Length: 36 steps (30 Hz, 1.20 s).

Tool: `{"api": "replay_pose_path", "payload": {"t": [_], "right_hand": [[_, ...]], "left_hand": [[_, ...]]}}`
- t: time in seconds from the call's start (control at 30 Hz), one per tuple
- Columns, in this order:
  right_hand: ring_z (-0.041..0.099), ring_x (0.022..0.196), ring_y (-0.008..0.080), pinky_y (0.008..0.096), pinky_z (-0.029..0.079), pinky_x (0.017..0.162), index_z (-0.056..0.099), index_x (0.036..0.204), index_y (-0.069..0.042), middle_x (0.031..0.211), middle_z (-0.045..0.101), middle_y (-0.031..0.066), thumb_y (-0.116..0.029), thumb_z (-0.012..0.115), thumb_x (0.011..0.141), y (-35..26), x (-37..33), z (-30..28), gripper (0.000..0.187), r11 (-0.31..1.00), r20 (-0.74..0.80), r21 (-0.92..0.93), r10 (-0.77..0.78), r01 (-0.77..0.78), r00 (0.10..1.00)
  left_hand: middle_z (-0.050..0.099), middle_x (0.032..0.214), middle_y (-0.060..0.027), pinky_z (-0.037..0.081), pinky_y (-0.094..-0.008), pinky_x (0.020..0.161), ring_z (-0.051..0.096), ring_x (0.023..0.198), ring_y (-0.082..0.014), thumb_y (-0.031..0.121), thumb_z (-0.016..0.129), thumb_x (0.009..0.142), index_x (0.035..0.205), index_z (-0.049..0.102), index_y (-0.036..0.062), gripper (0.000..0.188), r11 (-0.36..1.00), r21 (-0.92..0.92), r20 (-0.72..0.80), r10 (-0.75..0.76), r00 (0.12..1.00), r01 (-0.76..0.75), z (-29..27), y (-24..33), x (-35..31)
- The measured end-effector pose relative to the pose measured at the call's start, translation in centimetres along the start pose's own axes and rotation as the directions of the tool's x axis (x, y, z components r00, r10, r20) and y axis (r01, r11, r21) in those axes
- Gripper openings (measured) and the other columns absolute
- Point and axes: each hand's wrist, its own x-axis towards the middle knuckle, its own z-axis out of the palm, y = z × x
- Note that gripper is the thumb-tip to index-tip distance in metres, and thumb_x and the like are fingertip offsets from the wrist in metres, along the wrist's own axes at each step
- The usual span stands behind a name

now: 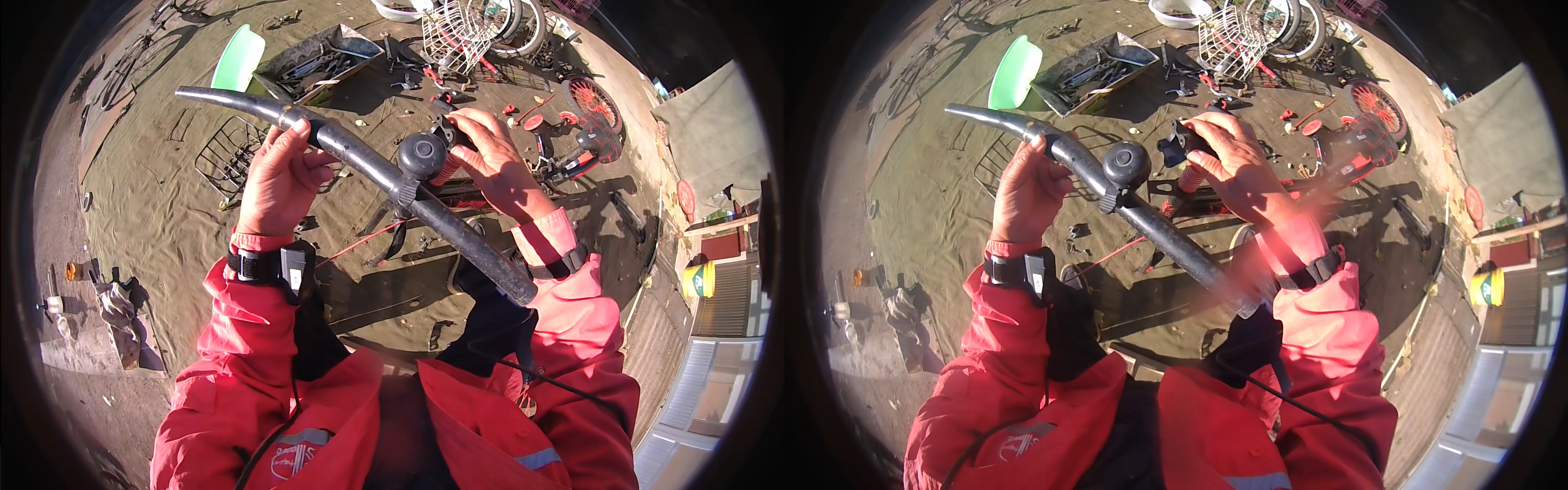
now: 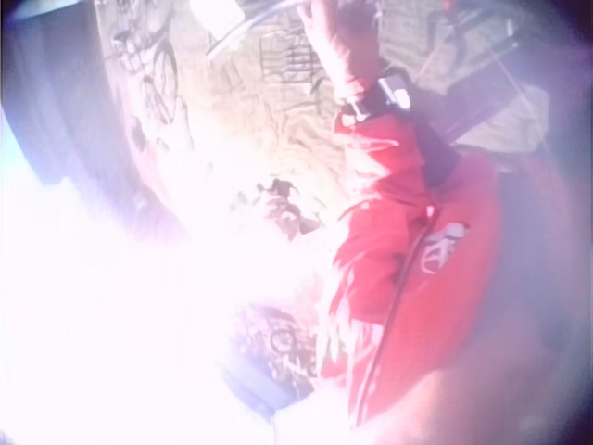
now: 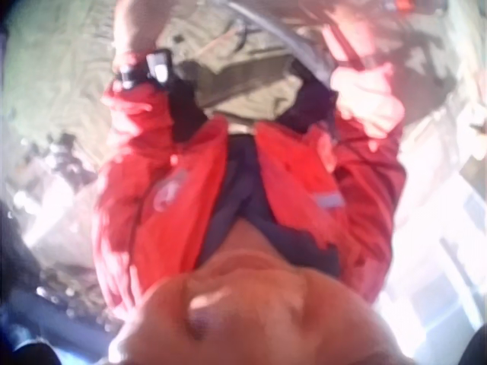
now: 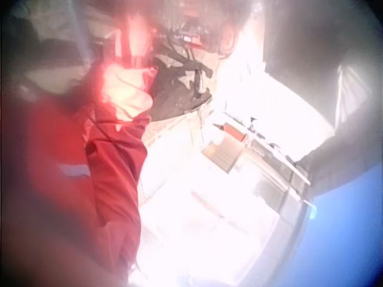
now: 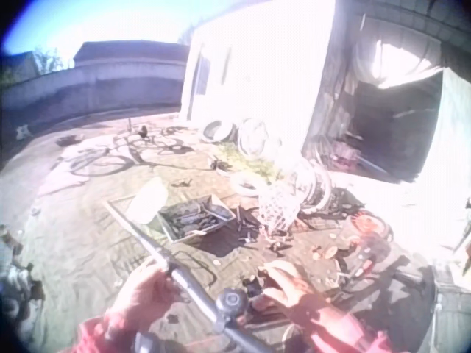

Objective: The person assembles a bicycle brake caliper by inserting a spring and attaching a cable housing, then fits the caliper onto the bicycle handlebar. The person handles the caliper, spring, cable housing, and handlebar, using hands to align and secure components.

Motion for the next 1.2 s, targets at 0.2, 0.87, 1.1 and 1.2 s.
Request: {"api": "replay_pose_path", "payload": {"t": [0.2,0.87,1.1,1.2], "right_hand": [[0.052,0.134,0.0316,0.0414,0.044,0.112,0.06,0.142,-0.004,0.14,0.057,0.0147,-0.023,0.066,0.104,-0.5,0.2,0.2,0.043,0.937,0.056,0.326,0.112,-0.124,0.992],[0.055,0.129,0.0337,0.0432,0.043,0.112,0.064,0.137,-0.005,0.137,0.059,0.012,-0.023,0.068,0.101,0.1,0.5,0.6,0.04,0.997,-0.105,0.001,-0.075,0.076,0.992],[0.054,0.129,0.0327,0.0427,0.044,0.111,0.065,0.137,-0.005,0.138,0.059,0.0109,-0.021,0.069,0.1,0.1,0.2,0.7,0.04,0.999,-0.112,0.028,-0.04,0.043,0.993],[0.053,0.134,0.0308,0.0403,0.042,0.114,0.06,0.141,-0.004,0.143,0.055,0.0115,-0.021,0.066,0.103,0.0,0.2,0.4,0.042,0.999,-0.063,0.01,-0.032,0.033,0.997]], "left_hand": [[0.077,0.111,-0.0077,0.064,-0.0322,0.078,0.077,0.097,-0.0255,0.021,0.068,0.105,0.117,0.067,0.0111,0.015,0.968,-0.111,-0.143,0.208,0.968,-0.224,-3.0,1.9,0.3],[0.067,0.093,-0.0041,0.059,-0.0265,0.062,0.075,0.081,-0.0185,0.023,0.07,0.105,0.147,0.049,0.0053,0.05,0.917,0.363,-0.326,0.292,0.899,-0.166,-1.0,-0.9,1.0],[0.069,0.125,-0.0172,0.064,-0.0349,0.089,0.073,0.112,-0.0313,-0.004,0.067,0.098,0.155,0.042,0.0127,0.065,0.959,0.213,-0.141,0.222,0.965,-0.189,-1.8,-3.1,1.8],[0.068,0.129,-0.0211,0.063,-0.0384,0.093,0.072,0.116,-0.034,-0.01,0.06,0.098,0.151,0.048,0.0118,0.058,0.973,0.116,-0.065,0.206,0.976,-0.198,-1.8,-3.3,2.0]]}}
